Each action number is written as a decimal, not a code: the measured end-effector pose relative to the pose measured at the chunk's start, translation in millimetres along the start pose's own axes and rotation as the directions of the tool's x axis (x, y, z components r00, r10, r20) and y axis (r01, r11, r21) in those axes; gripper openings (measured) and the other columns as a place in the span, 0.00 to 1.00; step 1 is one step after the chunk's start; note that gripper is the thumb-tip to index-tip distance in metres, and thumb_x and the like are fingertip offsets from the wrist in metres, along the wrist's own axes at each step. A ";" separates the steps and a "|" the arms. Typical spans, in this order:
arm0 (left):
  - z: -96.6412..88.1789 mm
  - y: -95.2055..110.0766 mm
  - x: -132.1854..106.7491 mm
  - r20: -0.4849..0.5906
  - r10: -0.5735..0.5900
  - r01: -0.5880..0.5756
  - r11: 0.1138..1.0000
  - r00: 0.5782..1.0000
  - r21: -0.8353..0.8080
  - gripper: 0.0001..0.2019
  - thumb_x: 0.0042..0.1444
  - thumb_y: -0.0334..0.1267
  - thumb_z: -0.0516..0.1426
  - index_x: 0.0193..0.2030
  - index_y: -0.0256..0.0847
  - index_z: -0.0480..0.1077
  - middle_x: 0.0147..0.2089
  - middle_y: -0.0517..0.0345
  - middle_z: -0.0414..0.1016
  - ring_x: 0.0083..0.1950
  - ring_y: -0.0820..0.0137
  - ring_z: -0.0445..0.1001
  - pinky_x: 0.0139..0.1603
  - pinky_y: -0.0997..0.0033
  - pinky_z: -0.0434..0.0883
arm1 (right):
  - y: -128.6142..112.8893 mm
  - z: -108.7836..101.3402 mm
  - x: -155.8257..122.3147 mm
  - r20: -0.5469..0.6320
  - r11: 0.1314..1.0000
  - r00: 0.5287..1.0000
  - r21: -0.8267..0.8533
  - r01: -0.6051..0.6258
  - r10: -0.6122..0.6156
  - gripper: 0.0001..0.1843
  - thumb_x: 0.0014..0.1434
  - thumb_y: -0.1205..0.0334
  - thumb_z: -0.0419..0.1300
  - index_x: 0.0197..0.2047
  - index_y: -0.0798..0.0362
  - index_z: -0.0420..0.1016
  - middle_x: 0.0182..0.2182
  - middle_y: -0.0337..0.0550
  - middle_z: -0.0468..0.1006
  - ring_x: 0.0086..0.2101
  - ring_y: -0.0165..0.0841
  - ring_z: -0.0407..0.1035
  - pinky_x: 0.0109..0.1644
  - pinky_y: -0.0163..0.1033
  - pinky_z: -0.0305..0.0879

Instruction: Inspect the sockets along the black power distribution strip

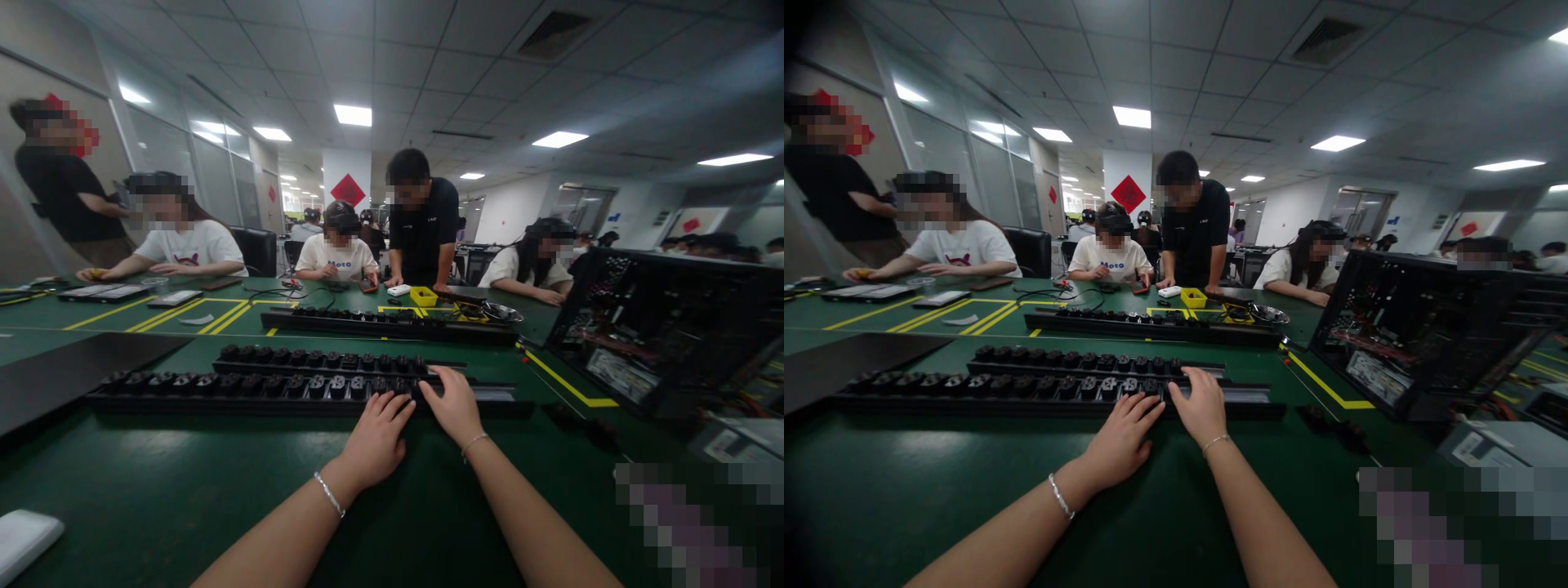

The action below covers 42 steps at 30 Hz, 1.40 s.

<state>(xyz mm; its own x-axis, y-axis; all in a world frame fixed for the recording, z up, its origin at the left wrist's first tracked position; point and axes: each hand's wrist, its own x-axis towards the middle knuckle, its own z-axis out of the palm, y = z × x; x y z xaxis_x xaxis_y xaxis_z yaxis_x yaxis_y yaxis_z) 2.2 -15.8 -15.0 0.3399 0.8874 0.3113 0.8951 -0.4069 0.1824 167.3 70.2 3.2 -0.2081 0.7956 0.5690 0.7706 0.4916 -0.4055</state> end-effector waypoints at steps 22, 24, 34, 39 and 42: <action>-2.6 3.4 0.5 -0.002 -0.016 0.016 1.000 1.000 -0.027 0.33 0.47 0.35 0.52 0.62 0.49 0.48 0.65 0.61 0.52 0.66 0.62 0.46 0.66 0.53 0.43 | -22.8 10.7 -3.0 0.081 0.979 0.983 -0.141 -0.151 0.163 0.17 0.51 0.50 0.55 0.43 0.44 0.73 0.42 0.41 0.74 0.45 0.38 0.64 0.48 0.43 0.56; -3.2 3.7 0.9 0.003 -0.019 0.019 0.999 1.000 -0.028 0.34 0.47 0.34 0.52 0.62 0.49 0.48 0.65 0.61 0.52 0.65 0.62 0.46 0.66 0.52 0.44 | -22.4 10.9 -2.6 0.083 0.979 0.984 -0.141 -0.148 0.161 0.16 0.51 0.51 0.55 0.43 0.44 0.73 0.42 0.41 0.74 0.45 0.37 0.64 0.48 0.43 0.56; -2.6 2.9 0.7 0.001 -0.015 0.015 0.999 1.000 -0.030 0.34 0.47 0.34 0.52 0.63 0.50 0.48 0.65 0.62 0.52 0.66 0.62 0.45 0.66 0.53 0.43 | -18.1 11.8 -1.5 0.071 0.979 0.983 -0.132 -0.158 0.168 0.16 0.50 0.53 0.55 0.42 0.45 0.73 0.41 0.40 0.74 0.43 0.38 0.64 0.47 0.42 0.57; -0.4 2.1 0.6 -0.018 -0.008 0.007 0.999 1.000 -0.035 0.34 0.47 0.33 0.52 0.62 0.50 0.48 0.65 0.63 0.52 0.66 0.64 0.46 0.66 0.54 0.43 | -17.3 10.3 -1.5 0.072 0.979 0.982 -0.125 -0.163 0.173 0.15 0.51 0.56 0.54 0.41 0.47 0.72 0.41 0.40 0.75 0.42 0.38 0.65 0.46 0.41 0.58; -0.7 2.1 0.5 -0.020 -0.005 0.005 0.999 1.000 -0.035 0.34 0.47 0.33 0.52 0.62 0.50 0.48 0.65 0.63 0.52 0.66 0.63 0.46 0.66 0.53 0.43 | -17.7 8.2 -1.2 0.077 0.979 0.982 -0.123 -0.164 0.174 0.14 0.51 0.57 0.54 0.41 0.48 0.72 0.41 0.40 0.75 0.42 0.38 0.65 0.46 0.41 0.57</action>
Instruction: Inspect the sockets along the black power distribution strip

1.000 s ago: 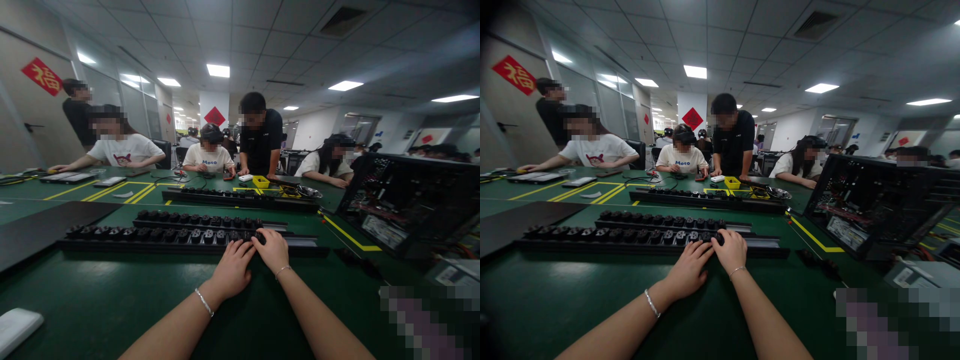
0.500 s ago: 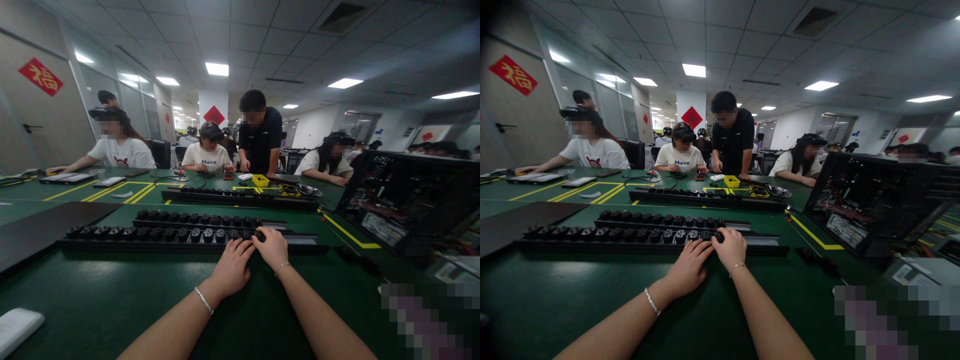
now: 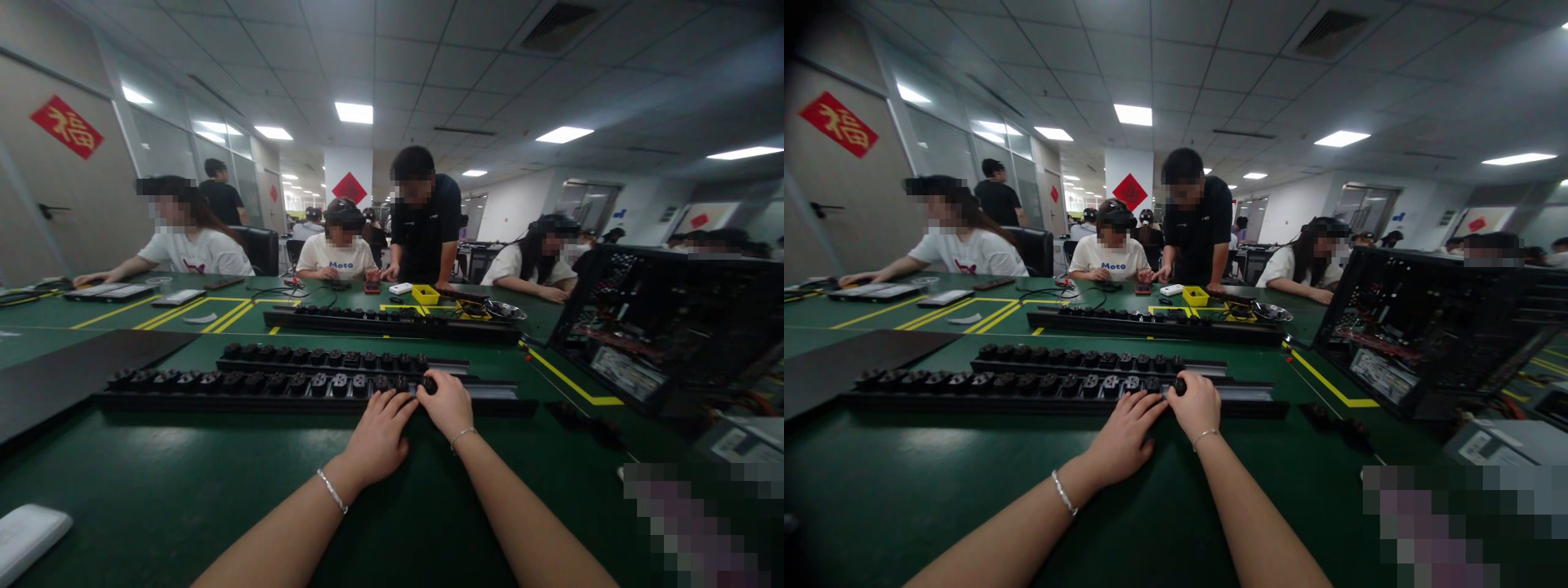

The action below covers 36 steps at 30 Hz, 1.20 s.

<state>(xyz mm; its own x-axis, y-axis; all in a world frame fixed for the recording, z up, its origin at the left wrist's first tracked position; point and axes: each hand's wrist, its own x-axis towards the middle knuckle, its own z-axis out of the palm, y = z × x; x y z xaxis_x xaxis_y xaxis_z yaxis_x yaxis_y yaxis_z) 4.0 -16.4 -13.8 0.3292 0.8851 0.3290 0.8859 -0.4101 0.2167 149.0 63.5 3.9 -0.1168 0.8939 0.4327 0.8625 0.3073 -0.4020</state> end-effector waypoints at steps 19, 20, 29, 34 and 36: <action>0.6 -1.2 0.3 0.003 0.002 -0.002 1.000 1.000 0.001 0.33 0.48 0.34 0.52 0.62 0.50 0.49 0.65 0.63 0.52 0.66 0.63 0.46 0.66 0.53 0.44 | 0.0 -0.8 2.6 -0.003 0.996 0.996 -0.034 -0.087 0.086 0.12 0.49 0.58 0.54 0.38 0.48 0.71 0.39 0.41 0.72 0.41 0.36 0.63 0.46 0.39 0.54; 0.5 -1.2 0.4 0.006 0.000 0.000 1.000 1.000 0.004 0.33 0.48 0.34 0.52 0.62 0.50 0.49 0.65 0.63 0.52 0.66 0.63 0.46 0.66 0.53 0.44 | 1.1 -0.9 3.4 0.002 0.995 0.996 -0.036 -0.092 0.092 0.12 0.49 0.59 0.53 0.38 0.49 0.70 0.39 0.41 0.72 0.41 0.36 0.63 0.46 0.39 0.54; 3.1 -2.2 0.3 -0.010 0.006 -0.006 1.000 1.000 0.012 0.32 0.49 0.34 0.52 0.62 0.50 0.49 0.65 0.63 0.53 0.66 0.64 0.46 0.66 0.54 0.44 | 8.1 1.3 5.7 -0.019 0.984 0.988 -0.088 -0.153 0.151 0.17 0.48 0.56 0.54 0.42 0.53 0.68 0.41 0.47 0.71 0.44 0.38 0.63 0.49 0.40 0.54; 3.8 -2.4 0.4 -0.013 0.009 -0.009 1.000 1.000 0.010 0.33 0.48 0.34 0.52 0.62 0.50 0.49 0.65 0.63 0.53 0.66 0.63 0.46 0.66 0.53 0.44 | 8.8 0.4 6.3 -0.002 0.984 0.990 -0.101 -0.143 0.144 0.17 0.48 0.57 0.53 0.42 0.52 0.68 0.42 0.47 0.71 0.44 0.39 0.63 0.48 0.41 0.55; 3.6 -2.2 0.4 -0.013 0.010 -0.010 1.000 1.000 0.007 0.32 0.48 0.34 0.52 0.62 0.50 0.49 0.65 0.63 0.53 0.66 0.63 0.46 0.66 0.52 0.45 | 9.8 -0.5 6.9 0.002 0.985 0.990 -0.104 -0.138 0.139 0.16 0.49 0.58 0.53 0.42 0.52 0.68 0.42 0.46 0.71 0.44 0.39 0.63 0.47 0.41 0.55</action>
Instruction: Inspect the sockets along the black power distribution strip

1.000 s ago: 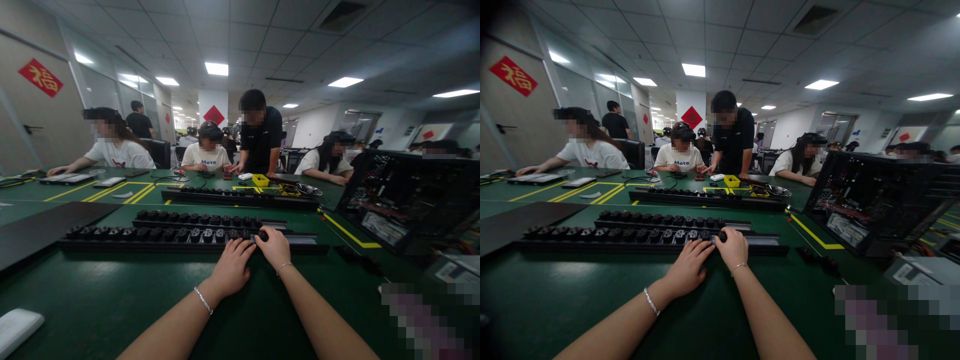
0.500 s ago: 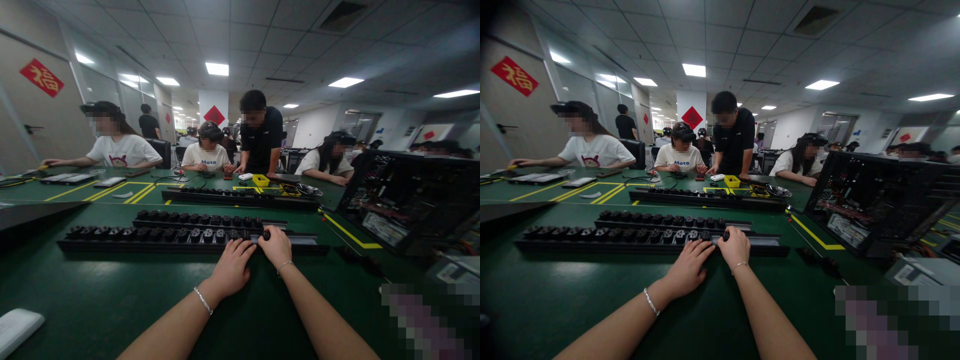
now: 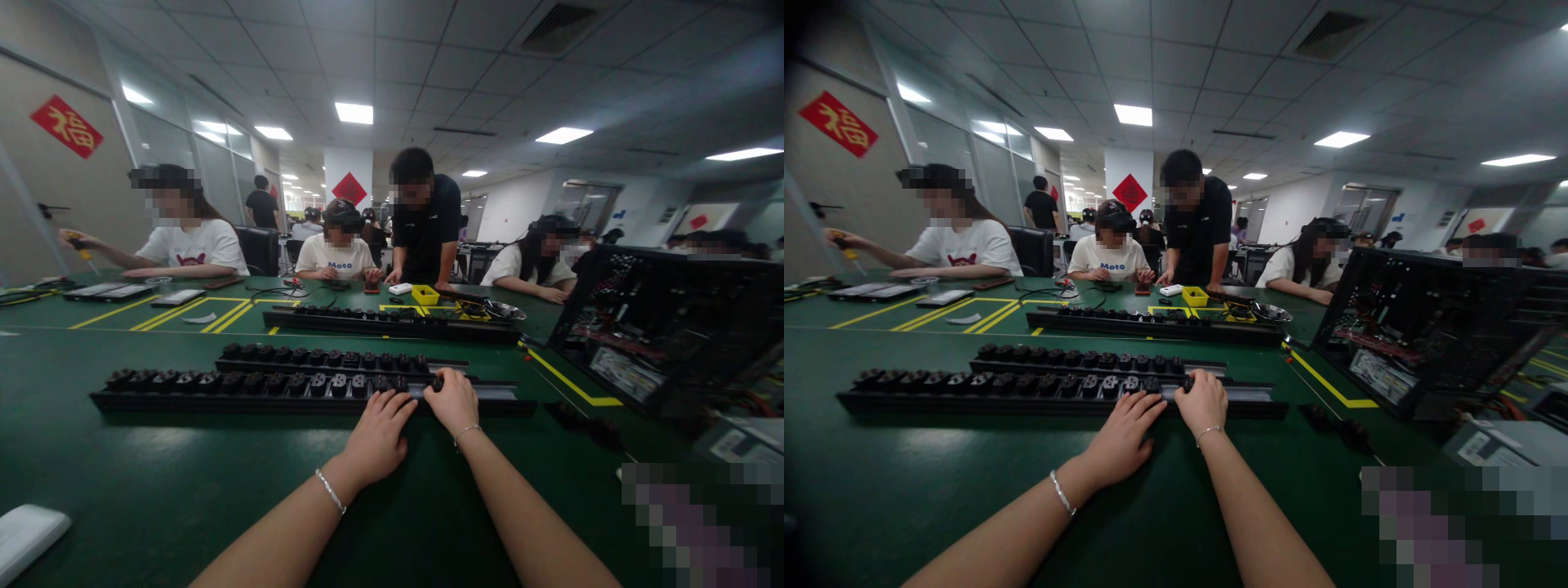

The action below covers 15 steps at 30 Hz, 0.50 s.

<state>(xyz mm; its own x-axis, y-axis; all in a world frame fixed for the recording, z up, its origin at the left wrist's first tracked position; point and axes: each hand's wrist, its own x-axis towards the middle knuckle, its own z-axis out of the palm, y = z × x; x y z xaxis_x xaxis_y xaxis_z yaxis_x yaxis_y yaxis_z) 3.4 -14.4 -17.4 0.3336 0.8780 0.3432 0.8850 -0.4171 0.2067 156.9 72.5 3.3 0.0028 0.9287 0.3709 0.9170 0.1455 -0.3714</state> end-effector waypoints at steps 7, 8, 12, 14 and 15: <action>0.1 0.4 0.2 -0.003 -0.008 0.008 1.000 1.000 0.000 0.33 0.47 0.33 0.53 0.62 0.50 0.50 0.65 0.63 0.53 0.66 0.63 0.46 0.66 0.53 0.44 | 4.9 -2.2 2.4 0.021 1.000 1.000 -0.005 0.004 -0.004 0.16 0.49 0.60 0.52 0.42 0.52 0.67 0.41 0.45 0.71 0.43 0.37 0.64 0.48 0.40 0.55; 0.2 0.3 0.2 -0.004 -0.007 0.007 1.000 1.000 0.001 0.33 0.48 0.34 0.53 0.62 0.50 0.50 0.65 0.63 0.53 0.66 0.63 0.46 0.66 0.53 0.44 | 5.7 -2.3 2.1 0.014 1.000 1.000 -0.008 0.000 0.001 0.16 0.49 0.59 0.52 0.43 0.52 0.67 0.41 0.46 0.71 0.43 0.38 0.64 0.48 0.41 0.55; -0.3 0.0 0.1 0.004 -0.007 0.007 1.000 1.000 0.004 0.32 0.48 0.34 0.52 0.62 0.50 0.49 0.65 0.63 0.53 0.66 0.64 0.46 0.66 0.53 0.44 | 9.2 -2.2 -0.4 -0.034 0.998 0.998 -0.030 -0.059 0.058 0.20 0.48 0.54 0.54 0.43 0.53 0.68 0.42 0.49 0.69 0.45 0.40 0.62 0.49 0.42 0.54; -0.9 0.0 0.0 0.008 -0.006 0.006 1.000 1.000 0.000 0.32 0.49 0.34 0.52 0.62 0.50 0.49 0.65 0.62 0.53 0.66 0.63 0.46 0.66 0.53 0.44 | 10.3 -2.2 -1.4 -0.043 0.997 0.996 -0.036 -0.075 0.074 0.21 0.47 0.53 0.54 0.43 0.53 0.68 0.42 0.49 0.69 0.46 0.41 0.62 0.50 0.42 0.54; -1.3 0.0 -0.1 0.008 -0.006 0.006 1.000 1.000 -0.002 0.32 0.49 0.34 0.52 0.62 0.50 0.49 0.65 0.62 0.53 0.66 0.63 0.46 0.66 0.53 0.44 | 10.5 -2.3 -1.6 -0.043 0.996 0.996 -0.036 -0.079 0.077 0.21 0.47 0.53 0.54 0.43 0.54 0.68 0.43 0.49 0.69 0.46 0.41 0.61 0.50 0.42 0.54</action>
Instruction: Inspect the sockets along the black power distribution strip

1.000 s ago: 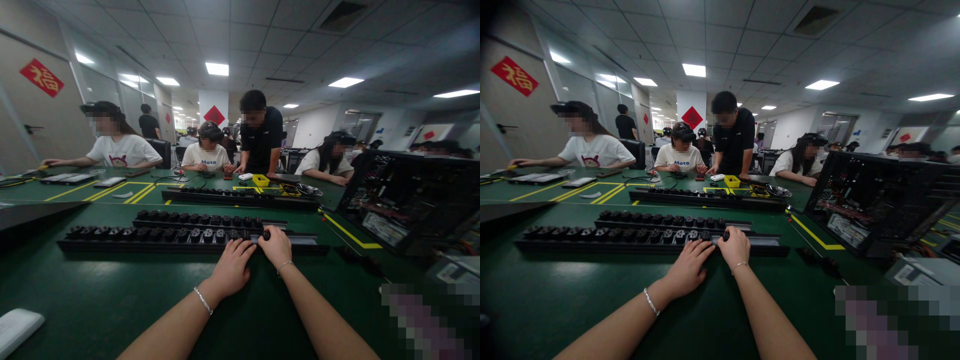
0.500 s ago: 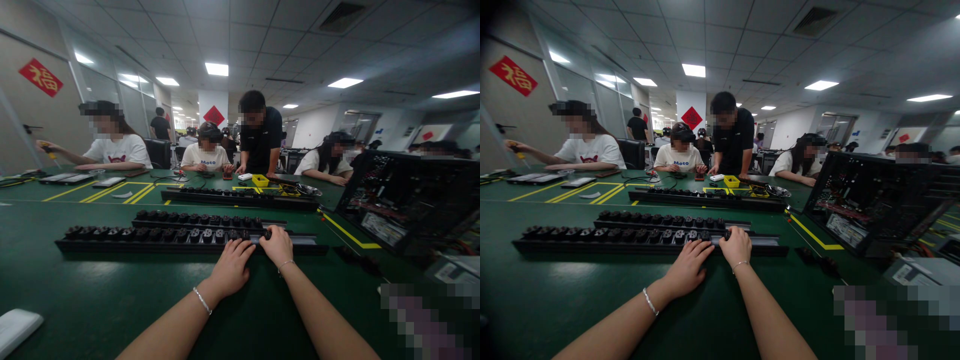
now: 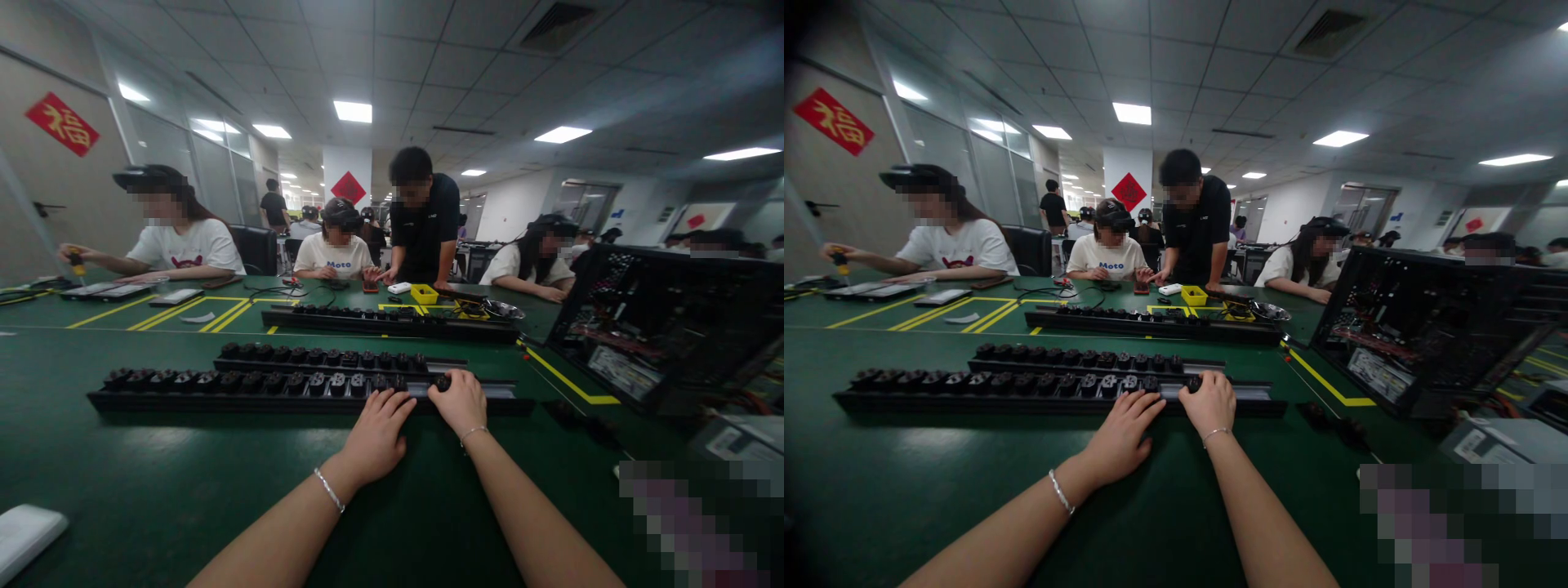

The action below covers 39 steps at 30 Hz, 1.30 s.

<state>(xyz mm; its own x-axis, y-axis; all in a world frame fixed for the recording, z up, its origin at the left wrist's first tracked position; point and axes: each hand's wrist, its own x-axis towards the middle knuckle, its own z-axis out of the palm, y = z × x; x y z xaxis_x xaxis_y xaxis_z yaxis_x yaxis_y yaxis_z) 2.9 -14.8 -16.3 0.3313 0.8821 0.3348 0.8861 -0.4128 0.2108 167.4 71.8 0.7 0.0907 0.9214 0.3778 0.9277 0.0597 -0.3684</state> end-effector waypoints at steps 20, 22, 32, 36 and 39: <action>-2.5 2.1 0.1 0.012 -0.009 0.008 1.000 1.000 0.005 0.32 0.49 0.34 0.52 0.62 0.50 0.50 0.65 0.62 0.52 0.66 0.63 0.46 0.66 0.53 0.44 | 10.3 -3.6 5.6 0.002 0.999 1.000 -0.040 -0.020 0.020 0.28 0.48 0.53 0.54 0.51 0.57 0.65 0.48 0.53 0.68 0.51 0.43 0.59 0.54 0.44 0.51; -2.3 2.0 0.0 0.009 -0.008 0.008 1.000 1.000 0.003 0.32 0.49 0.35 0.52 0.62 0.49 0.50 0.65 0.63 0.52 0.66 0.63 0.46 0.66 0.54 0.44 | 13.0 -4.5 7.4 0.009 0.999 1.000 -0.039 -0.030 0.030 0.28 0.48 0.54 0.53 0.52 0.57 0.64 0.48 0.52 0.68 0.50 0.42 0.60 0.53 0.44 0.52; -3.8 2.0 -0.2 0.030 -0.014 0.014 1.000 0.999 0.007 0.32 0.49 0.35 0.51 0.62 0.50 0.49 0.65 0.62 0.52 0.66 0.63 0.45 0.66 0.52 0.44 | 22.8 -4.4 10.1 0.017 0.997 0.999 -0.066 -0.049 0.050 0.31 0.49 0.52 0.52 0.55 0.55 0.60 0.52 0.52 0.65 0.54 0.43 0.55 0.56 0.47 0.48; -3.4 1.7 -0.1 0.032 -0.013 0.013 1.000 0.999 0.006 0.32 0.50 0.35 0.52 0.62 0.51 0.48 0.65 0.62 0.51 0.66 0.63 0.45 0.66 0.52 0.45 | 26.4 -6.9 12.9 0.034 0.997 0.998 -0.057 -0.048 0.050 0.30 0.49 0.54 0.52 0.56 0.55 0.60 0.51 0.52 0.66 0.52 0.42 0.58 0.55 0.46 0.50; -3.0 1.1 -0.2 0.035 -0.014 0.014 1.000 0.999 0.003 0.32 0.50 0.36 0.51 0.63 0.51 0.48 0.65 0.62 0.51 0.66 0.62 0.45 0.66 0.51 0.45 | 30.0 -9.5 14.6 0.047 0.997 0.997 -0.055 -0.060 0.063 0.30 0.50 0.54 0.52 0.56 0.55 0.60 0.50 0.51 0.67 0.51 0.41 0.59 0.54 0.46 0.51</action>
<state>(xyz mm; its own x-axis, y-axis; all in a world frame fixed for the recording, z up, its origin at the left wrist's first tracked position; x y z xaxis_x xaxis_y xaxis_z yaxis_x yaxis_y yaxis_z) 2.8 -16.2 -13.3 0.3304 0.8952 0.2992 0.8915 -0.4001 0.2126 200.0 83.4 3.2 0.1317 0.9404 0.3136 0.9392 -0.0172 -0.3430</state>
